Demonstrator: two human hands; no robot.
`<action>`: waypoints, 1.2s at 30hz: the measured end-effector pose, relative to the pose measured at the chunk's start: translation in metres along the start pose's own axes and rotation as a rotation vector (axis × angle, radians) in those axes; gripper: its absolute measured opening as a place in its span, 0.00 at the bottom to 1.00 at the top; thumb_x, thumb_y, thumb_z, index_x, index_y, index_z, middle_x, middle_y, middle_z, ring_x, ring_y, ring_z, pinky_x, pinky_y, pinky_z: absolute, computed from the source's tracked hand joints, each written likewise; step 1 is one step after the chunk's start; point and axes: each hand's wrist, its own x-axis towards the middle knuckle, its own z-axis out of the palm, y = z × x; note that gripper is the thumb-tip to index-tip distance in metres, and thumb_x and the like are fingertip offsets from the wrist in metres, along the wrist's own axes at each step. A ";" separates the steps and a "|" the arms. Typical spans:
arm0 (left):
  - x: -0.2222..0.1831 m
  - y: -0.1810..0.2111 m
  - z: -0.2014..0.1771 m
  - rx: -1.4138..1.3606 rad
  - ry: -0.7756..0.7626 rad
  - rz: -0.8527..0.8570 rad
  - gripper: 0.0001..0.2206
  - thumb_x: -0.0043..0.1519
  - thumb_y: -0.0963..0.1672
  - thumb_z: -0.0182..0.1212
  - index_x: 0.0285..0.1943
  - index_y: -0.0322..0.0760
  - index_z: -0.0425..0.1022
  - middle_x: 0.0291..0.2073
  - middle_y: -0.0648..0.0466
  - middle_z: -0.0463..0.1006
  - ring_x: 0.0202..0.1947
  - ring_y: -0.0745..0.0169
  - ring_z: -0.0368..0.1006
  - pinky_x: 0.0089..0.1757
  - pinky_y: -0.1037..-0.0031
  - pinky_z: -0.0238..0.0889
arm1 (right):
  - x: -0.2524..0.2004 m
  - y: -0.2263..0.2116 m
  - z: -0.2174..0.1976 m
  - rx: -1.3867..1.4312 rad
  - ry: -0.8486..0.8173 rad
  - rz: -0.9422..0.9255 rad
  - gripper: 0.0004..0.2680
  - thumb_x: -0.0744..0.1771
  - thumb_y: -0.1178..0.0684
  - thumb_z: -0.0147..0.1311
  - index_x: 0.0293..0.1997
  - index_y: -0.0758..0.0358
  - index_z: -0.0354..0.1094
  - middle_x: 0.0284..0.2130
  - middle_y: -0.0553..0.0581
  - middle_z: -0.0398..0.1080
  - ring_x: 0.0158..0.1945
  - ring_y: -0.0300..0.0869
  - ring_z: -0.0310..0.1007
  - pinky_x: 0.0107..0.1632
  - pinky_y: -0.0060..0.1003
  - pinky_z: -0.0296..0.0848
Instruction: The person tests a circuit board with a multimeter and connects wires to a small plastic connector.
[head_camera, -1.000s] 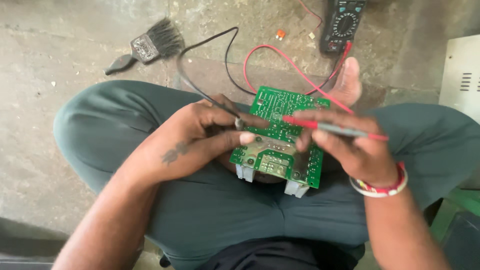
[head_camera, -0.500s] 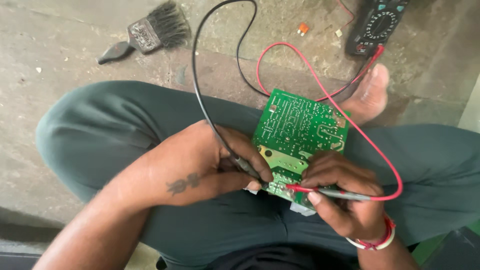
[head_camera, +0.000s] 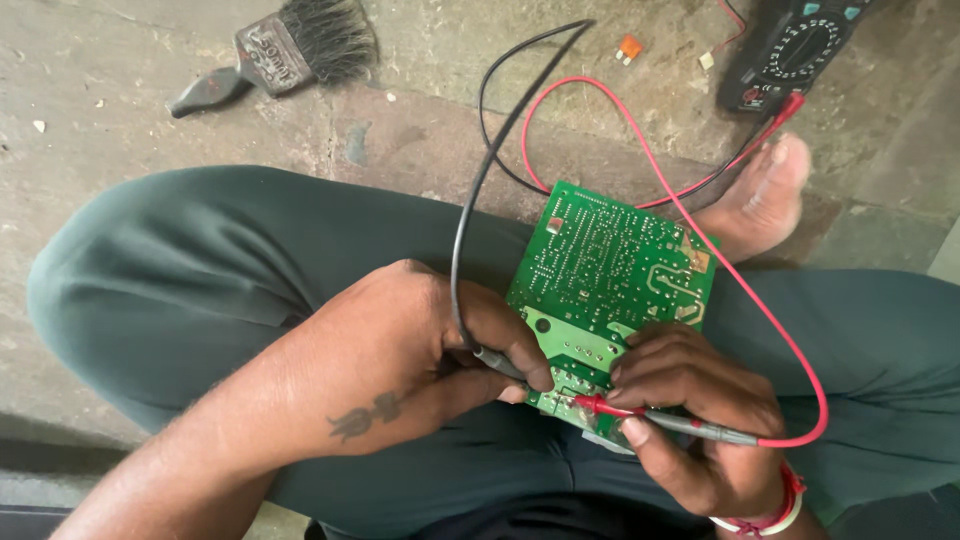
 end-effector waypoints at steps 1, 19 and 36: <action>0.000 0.000 0.001 0.002 0.003 -0.002 0.10 0.54 0.40 0.67 0.44 0.44 0.83 0.35 0.57 0.84 0.35 0.63 0.82 0.35 0.75 0.72 | 0.000 0.000 0.000 0.000 -0.002 0.003 0.02 0.62 0.60 0.58 0.34 0.65 0.71 0.30 0.56 0.75 0.38 0.45 0.79 0.52 0.45 0.76; 0.002 -0.001 0.003 -0.005 -0.027 -0.051 0.09 0.55 0.40 0.68 0.43 0.46 0.84 0.32 0.58 0.85 0.29 0.67 0.83 0.32 0.76 0.72 | -0.009 0.004 -0.001 0.093 0.050 0.055 0.01 0.63 0.61 0.56 0.33 0.66 0.71 0.30 0.57 0.75 0.38 0.44 0.79 0.58 0.48 0.77; 0.000 0.001 0.000 -0.072 -0.017 -0.021 0.09 0.54 0.39 0.66 0.43 0.43 0.83 0.33 0.58 0.85 0.32 0.69 0.84 0.33 0.79 0.75 | -0.006 0.004 -0.003 0.060 0.017 0.030 0.01 0.62 0.60 0.56 0.33 0.65 0.71 0.28 0.56 0.75 0.37 0.44 0.80 0.57 0.49 0.77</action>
